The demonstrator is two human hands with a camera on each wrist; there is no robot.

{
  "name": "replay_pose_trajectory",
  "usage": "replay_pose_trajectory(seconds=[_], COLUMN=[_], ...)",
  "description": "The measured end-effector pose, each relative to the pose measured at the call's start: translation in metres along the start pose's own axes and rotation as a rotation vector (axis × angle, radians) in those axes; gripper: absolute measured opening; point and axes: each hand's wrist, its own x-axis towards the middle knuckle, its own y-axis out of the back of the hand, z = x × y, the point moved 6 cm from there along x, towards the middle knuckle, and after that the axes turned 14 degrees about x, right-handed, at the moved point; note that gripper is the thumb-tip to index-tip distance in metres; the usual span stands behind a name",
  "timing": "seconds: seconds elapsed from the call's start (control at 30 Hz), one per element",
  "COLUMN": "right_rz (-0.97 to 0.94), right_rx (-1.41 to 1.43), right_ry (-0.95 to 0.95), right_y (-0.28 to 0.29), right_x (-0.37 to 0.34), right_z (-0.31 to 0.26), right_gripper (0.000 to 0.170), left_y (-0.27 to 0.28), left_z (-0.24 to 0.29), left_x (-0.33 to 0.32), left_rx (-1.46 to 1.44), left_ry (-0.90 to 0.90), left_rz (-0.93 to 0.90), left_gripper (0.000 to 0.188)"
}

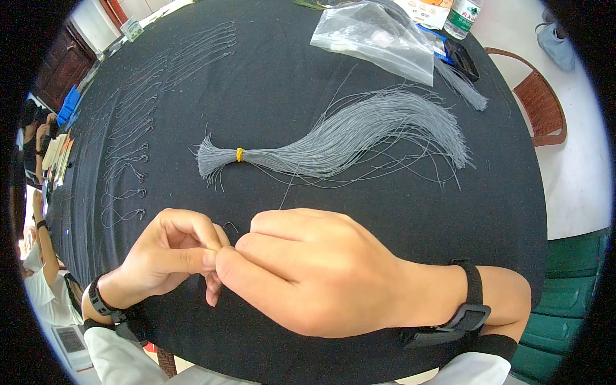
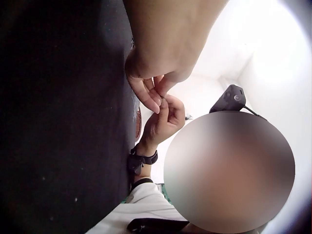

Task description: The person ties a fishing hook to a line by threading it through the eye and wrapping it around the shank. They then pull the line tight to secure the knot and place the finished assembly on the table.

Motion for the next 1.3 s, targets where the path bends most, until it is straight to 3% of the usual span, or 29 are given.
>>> replay_pose_trajectory(seconds=[0.37, 0.67, 1.3], right_rz=[-0.030, -0.047, 0.016], right_rx=[0.022, 0.147, 0.116], right_ry=[0.036, -0.047, -0.044], right_y=[-0.0037, -0.0019, 0.0001], right_x=[-0.0011, -0.0002, -0.0002], right_z=[0.0015, 0.0088, 0.0040], right_gripper=[0.019, 0.022, 0.023], left_y=[-0.0004, -0.0007, -0.0016], left_z=[-0.0028, -0.0045, -0.0042], left_x=[0.0001, 0.0008, 0.0009], left_rx=[0.011, -0.001, -0.068], left_ry=[0.035, 0.030, 0.031], left_rz=[0.027, -0.004, -0.049], left_gripper=[0.010, 0.011, 0.010])
